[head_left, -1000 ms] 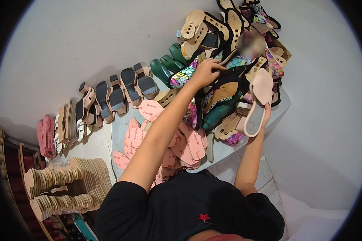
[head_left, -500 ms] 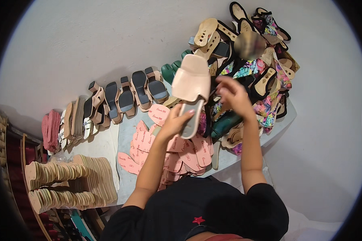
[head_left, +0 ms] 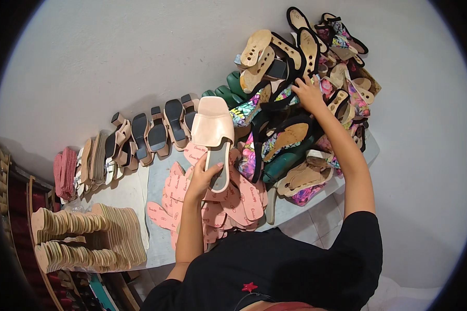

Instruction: Organizing and sorting various styles of shoes on a workbench.

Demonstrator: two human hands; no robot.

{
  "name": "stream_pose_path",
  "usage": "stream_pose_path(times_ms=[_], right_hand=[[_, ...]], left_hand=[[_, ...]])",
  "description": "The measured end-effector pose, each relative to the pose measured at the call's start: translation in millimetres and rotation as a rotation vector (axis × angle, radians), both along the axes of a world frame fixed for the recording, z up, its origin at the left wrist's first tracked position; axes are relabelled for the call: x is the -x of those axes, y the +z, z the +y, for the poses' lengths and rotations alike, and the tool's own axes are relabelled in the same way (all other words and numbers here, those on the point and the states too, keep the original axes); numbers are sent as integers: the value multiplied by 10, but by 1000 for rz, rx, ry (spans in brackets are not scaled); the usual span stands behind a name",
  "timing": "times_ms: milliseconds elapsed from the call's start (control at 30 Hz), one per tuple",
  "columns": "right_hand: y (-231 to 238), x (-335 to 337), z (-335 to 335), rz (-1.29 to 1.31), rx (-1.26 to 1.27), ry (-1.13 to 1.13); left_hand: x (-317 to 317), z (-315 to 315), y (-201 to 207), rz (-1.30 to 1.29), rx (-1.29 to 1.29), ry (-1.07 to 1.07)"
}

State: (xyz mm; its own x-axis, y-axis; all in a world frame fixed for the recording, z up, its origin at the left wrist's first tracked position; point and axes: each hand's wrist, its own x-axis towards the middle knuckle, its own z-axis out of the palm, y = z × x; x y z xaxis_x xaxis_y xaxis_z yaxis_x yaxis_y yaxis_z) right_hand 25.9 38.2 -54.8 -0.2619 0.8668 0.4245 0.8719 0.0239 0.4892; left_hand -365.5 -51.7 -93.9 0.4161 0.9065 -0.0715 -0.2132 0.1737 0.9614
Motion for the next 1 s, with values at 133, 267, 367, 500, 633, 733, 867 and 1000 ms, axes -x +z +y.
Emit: stream_pose_path(times_ms=[133, 267, 367, 500, 633, 733, 867, 1000], right_hand=[[379, 100, -216, 217, -165, 72], [814, 29, -431, 652, -443, 67], [807, -752, -468, 1046, -510, 31], [732, -1889, -436, 1474, -294, -644], [564, -1922, -219, 1494, -92, -588], [676, -2152, -118, 1307, 138, -667], [408, -2760, 198, 1435, 181, -589], [709, -2657, 49, 1648, 182, -548]], left_hand=[[-102, -114, 58, -24, 15, 19], [-163, -84, -47, -43, 5, 1], [-314, -129, 28, -78, 72, -52], [-499, -200, -91, -57, 52, -18], [-586, -280, -120, -32, 75, 158], [-854, -296, -24, -56, 51, 226], [-1263, -263, -105, -109, 31, 287], [-1574, -384, -124, -182, 70, 374]])
